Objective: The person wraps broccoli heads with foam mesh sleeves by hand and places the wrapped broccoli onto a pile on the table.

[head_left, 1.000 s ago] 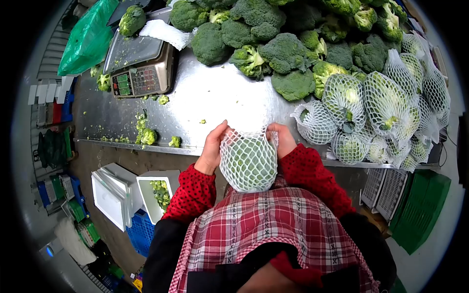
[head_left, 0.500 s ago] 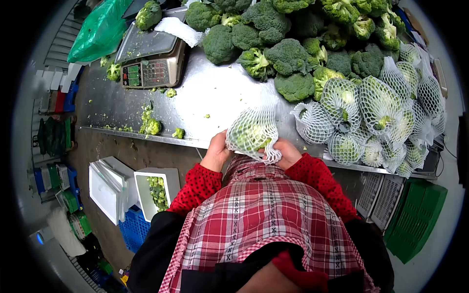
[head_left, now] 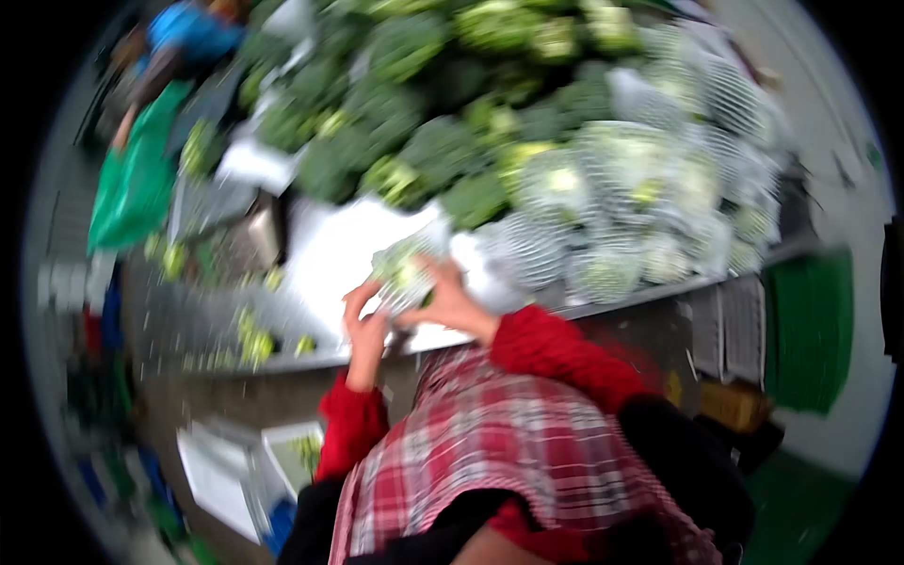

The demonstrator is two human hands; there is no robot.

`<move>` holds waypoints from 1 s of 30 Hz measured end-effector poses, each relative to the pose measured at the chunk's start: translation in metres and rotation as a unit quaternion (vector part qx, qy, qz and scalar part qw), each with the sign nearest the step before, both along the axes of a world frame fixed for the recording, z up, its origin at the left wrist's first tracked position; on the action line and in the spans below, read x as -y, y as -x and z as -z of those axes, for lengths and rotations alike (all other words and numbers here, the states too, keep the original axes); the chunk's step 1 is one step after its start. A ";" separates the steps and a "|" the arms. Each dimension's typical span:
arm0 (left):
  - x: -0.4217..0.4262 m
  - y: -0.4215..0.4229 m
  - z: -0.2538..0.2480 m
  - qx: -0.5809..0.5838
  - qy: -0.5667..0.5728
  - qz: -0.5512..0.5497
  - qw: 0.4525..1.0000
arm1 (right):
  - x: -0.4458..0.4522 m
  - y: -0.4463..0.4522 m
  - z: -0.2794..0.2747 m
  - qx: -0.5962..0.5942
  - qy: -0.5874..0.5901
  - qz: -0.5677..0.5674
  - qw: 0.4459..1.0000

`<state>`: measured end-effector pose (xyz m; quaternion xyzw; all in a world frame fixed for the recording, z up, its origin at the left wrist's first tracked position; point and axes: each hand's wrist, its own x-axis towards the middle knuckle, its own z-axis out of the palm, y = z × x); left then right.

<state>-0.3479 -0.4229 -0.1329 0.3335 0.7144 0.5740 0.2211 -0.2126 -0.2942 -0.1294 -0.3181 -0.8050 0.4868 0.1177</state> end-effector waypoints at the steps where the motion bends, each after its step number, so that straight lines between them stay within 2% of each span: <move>1: 0.003 -0.003 -0.001 -0.022 -0.019 -0.023 0.999 | 0.002 -0.003 -0.009 -0.011 0.017 0.012 1.000; 4: -0.004 -0.029 -0.083 -0.076 -0.050 -0.012 0.996 | -0.006 -0.026 -0.065 -0.131 0.035 0.028 0.990; 5: -0.024 -0.052 -0.112 -0.041 -0.096 0.026 0.994 | -0.029 -0.045 -0.082 -0.184 -0.061 0.066 0.979; 6: -0.041 -0.062 -0.135 -0.006 -0.136 0.053 0.989 | -0.048 -0.056 -0.104 -0.230 -0.092 0.094 0.964; 7: -0.060 -0.066 -0.157 -0.122 -0.163 0.140 0.969 | -0.069 -0.076 -0.132 -0.238 -0.186 0.128 0.945; 8: -0.082 -0.080 -0.174 -0.083 -0.209 0.194 0.955 | -0.091 -0.095 -0.148 -0.289 -0.146 0.166 0.931; 9: -0.102 -0.089 -0.193 -0.091 -0.249 0.268 0.926 | -0.118 -0.112 -0.171 -0.334 -0.202 0.180 0.903; 10: -0.114 -0.098 -0.193 -0.036 -0.230 0.319 0.919 | -0.142 -0.130 -0.197 -0.306 -0.316 0.208 0.873; 11: -0.122 -0.103 -0.194 -0.069 -0.218 0.329 0.916 | -0.171 -0.148 -0.201 -0.273 -0.325 0.264 0.866; 12: -0.129 -0.104 -0.179 -0.126 -0.217 0.305 0.919 | -0.191 -0.156 -0.223 -0.237 -0.350 0.297 0.857; 13: -0.132 -0.103 -0.163 -0.160 -0.190 0.281 0.927 | -0.217 -0.174 -0.227 -0.144 -0.389 0.348 0.841; 14: -0.134 -0.093 -0.148 -0.192 -0.164 0.247 0.935 | -0.238 -0.179 -0.227 -0.134 -0.337 0.389 0.847; 15: -0.134 -0.077 -0.135 -0.194 -0.118 0.195 0.954 | -0.274 -0.196 -0.211 -0.004 -0.444 0.382 0.810; 16: -0.137 -0.055 -0.115 -0.218 -0.098 0.130 0.962 | -0.308 -0.215 -0.191 0.003 -0.379 0.402 0.833; 18: -0.144 0.013 -0.071 -0.241 -0.048 -0.041 0.969 | -0.323 -0.236 -0.203 0.003 -0.320 0.386 0.865; 19: -0.146 0.058 -0.051 -0.368 -0.017 -0.093 0.925 | -0.328 -0.245 -0.205 0.013 -0.273 0.373 0.887; 20: -0.142 0.094 -0.054 -0.363 0.101 -0.130 0.917 | -0.327 -0.249 -0.211 0.030 -0.230 0.364 0.902; 21: -0.137 0.129 -0.059 -0.508 0.121 -0.174 0.835 | -0.318 -0.248 -0.214 0.048 -0.191 0.362 0.911; 22: -0.132 0.167 -0.055 -0.570 0.171 -0.176 0.784 | -0.309 -0.246 -0.217 0.067 -0.152 0.361 0.918; 24: -0.123 0.242 -0.026 -0.668 0.226 -0.168 0.689 | -0.296 -0.260 -0.212 0.068 -0.357 0.299 0.883; 25: -0.118 0.258 -0.032 -0.659 0.277 -0.137 0.686 | -0.282 -0.256 -0.212 0.080 -0.519 0.291 0.800; 26: -0.115 0.267 -0.042 -0.667 0.279 -0.123 0.681 | -0.239 -0.225 -0.229 0.041 -0.486 0.378 0.787; 27: -0.115 0.268 -0.051 -0.664 0.242 -0.119 0.698 | -0.208 -0.198 -0.235 -0.015 -0.524 0.384 0.760; 28: -0.118 0.268 -0.057 -0.671 0.143 -0.112 0.719 | -0.191 -0.182 -0.220 -0.109 -0.387 0.362 0.841; 29: -0.119 0.248 -0.078 -0.592 0.147 -0.080 0.789 | -0.171 -0.147 -0.203 -0.203 -0.347 0.233 0.886; 30: -0.116 0.220 -0.099 -0.511 0.150 -0.046 0.845 | -0.151 -0.110 -0.182 -0.184 -0.152 0.186 0.953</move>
